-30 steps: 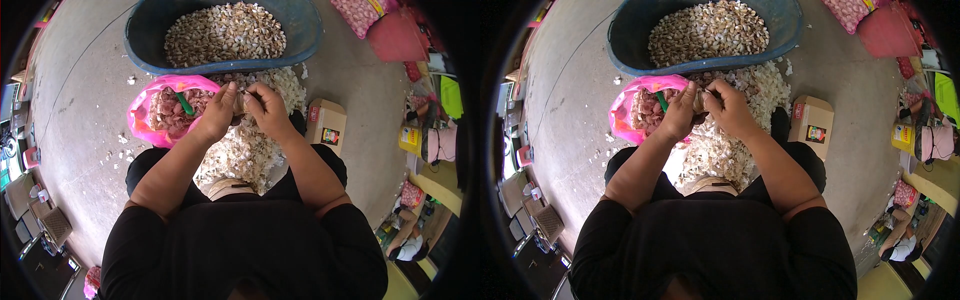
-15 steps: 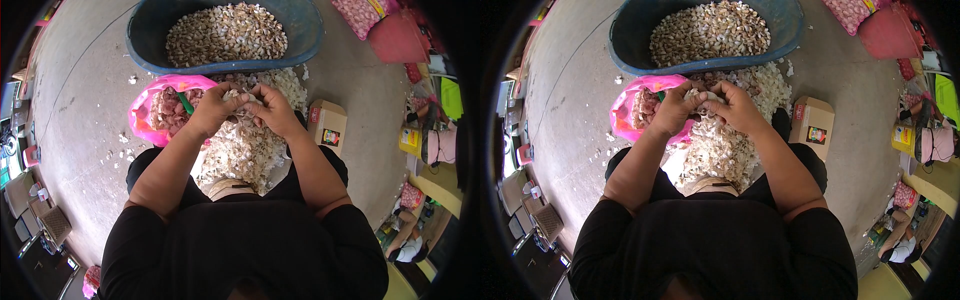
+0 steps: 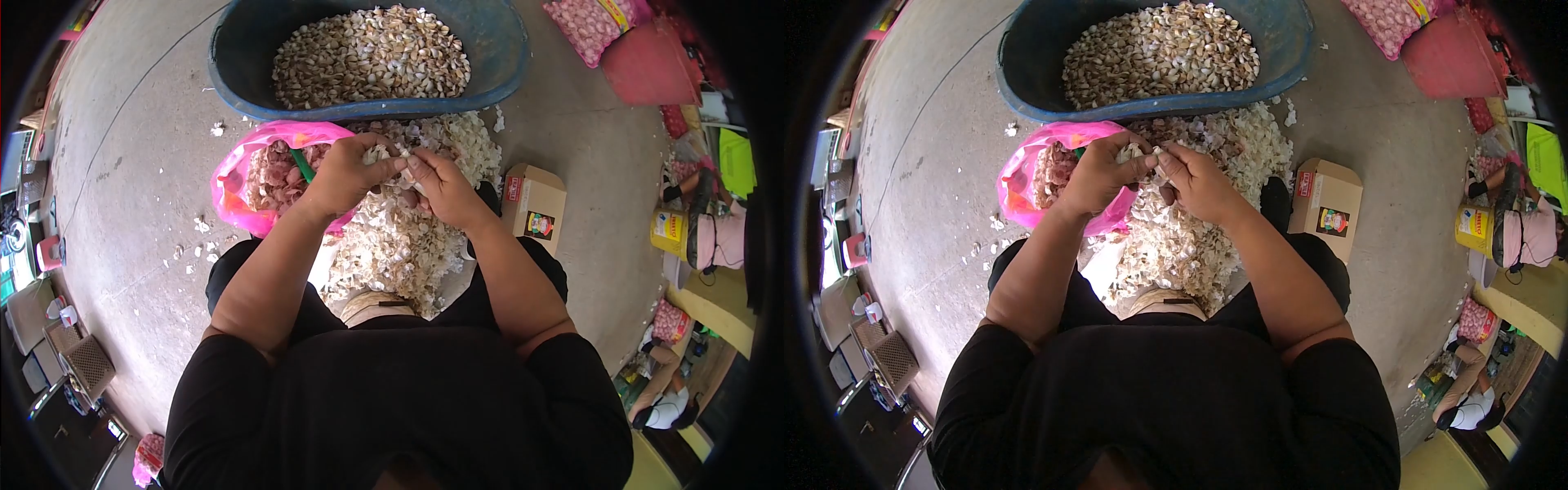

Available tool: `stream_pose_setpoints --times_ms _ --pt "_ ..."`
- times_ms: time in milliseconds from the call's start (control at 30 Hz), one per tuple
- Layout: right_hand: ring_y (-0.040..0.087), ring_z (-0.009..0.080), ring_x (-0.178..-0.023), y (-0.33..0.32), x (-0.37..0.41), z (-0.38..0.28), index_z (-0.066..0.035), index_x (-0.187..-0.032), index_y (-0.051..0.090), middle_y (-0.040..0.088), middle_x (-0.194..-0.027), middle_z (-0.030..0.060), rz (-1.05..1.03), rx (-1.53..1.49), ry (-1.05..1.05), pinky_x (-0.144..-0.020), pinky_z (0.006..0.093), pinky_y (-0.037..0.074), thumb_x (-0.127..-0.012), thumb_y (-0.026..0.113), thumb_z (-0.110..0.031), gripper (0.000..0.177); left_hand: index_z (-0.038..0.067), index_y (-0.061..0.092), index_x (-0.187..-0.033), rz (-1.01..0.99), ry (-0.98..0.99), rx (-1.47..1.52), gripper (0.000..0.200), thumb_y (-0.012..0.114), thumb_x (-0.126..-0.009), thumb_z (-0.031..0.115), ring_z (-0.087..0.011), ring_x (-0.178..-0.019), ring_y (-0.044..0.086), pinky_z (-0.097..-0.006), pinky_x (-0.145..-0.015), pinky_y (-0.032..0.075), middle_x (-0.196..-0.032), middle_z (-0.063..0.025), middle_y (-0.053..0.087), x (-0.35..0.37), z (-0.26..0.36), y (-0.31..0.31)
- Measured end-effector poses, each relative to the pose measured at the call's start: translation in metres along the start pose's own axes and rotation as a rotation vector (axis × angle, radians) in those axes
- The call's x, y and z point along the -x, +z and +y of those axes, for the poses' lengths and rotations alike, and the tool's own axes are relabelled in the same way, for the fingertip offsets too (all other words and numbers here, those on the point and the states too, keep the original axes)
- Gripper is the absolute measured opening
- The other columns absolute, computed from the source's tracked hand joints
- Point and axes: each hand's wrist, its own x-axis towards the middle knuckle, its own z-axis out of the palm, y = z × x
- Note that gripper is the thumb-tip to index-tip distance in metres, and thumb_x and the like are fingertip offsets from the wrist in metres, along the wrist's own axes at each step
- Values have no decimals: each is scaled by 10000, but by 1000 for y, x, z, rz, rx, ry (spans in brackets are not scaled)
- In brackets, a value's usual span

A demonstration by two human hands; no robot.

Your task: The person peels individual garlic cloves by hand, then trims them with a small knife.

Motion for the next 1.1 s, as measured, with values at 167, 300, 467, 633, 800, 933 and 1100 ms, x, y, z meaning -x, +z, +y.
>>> stream_pose_setpoints --times_ms 167,300,467,633,800,933,1100 --pt "450 77 -470 15 11 -6 1 -934 496 466 -589 6 71 64 30 -441 231 376 -901 393 -269 290 -24 561 -873 -45 -23 -66 254 644 -743 178 -67 -534 481 -215 -483 404 -635 -20 541 13 10 -7" --pt "510 208 -481 31 27 -10 12 -875 507 513 -578 99 210 373 -225 -467 308 397 -882 425 -233 259 -6 576 -851 -20 -68 -40 201 643 -744 150 -55 -594 482 -214 -531 411 -683 -10 556 43 29 0" --pt "533 317 -546 55 64 -31 10 -828 513 517 -588 177 294 532 -355 -509 366 397 -858 456 -207 227 -24 579 -856 -37 45 -138 207 643 -735 131 -49 -604 486 -221 -546 415 -691 -18 566 84 35 10" --pt "512 273 -524 70 110 -50 3 -782 528 516 -584 160 184 551 -291 -509 340 390 -846 478 -208 226 -77 574 -925 -7 198 -317 388 674 -675 201 -160 -603 563 -295 -587 446 -671 -146 588 124 46 20" --pt "496 249 -519 84 152 -42 7 -766 552 513 -581 161 61 500 -227 -515 326 389 -830 499 -210 233 -45 595 -866 -12 245 -466 318 680 -636 158 -252 -642 589 -324 -620 448 -705 -201 587 173 56 34" --pt "501 271 -489 95 177 -29 10 -711 564 517 -567 172 40 602 -333 -485 346 386 -827 504 -228 271 -32 600 -814 -65 253 -534 261 658 -609 120 -279 -659 595 -328 -617 449 -695 -205 582 201 61 44" --pt "533 301 -524 105 196 -16 20 -702 570 535 -588 191 83 531 -479 -500 362 396 -836 489 -220 287 -32 601 -783 -62 349 -528 212 645 -634 111 -222 -647 592 -309 -605 445 -695 -184 590 224 63 58"
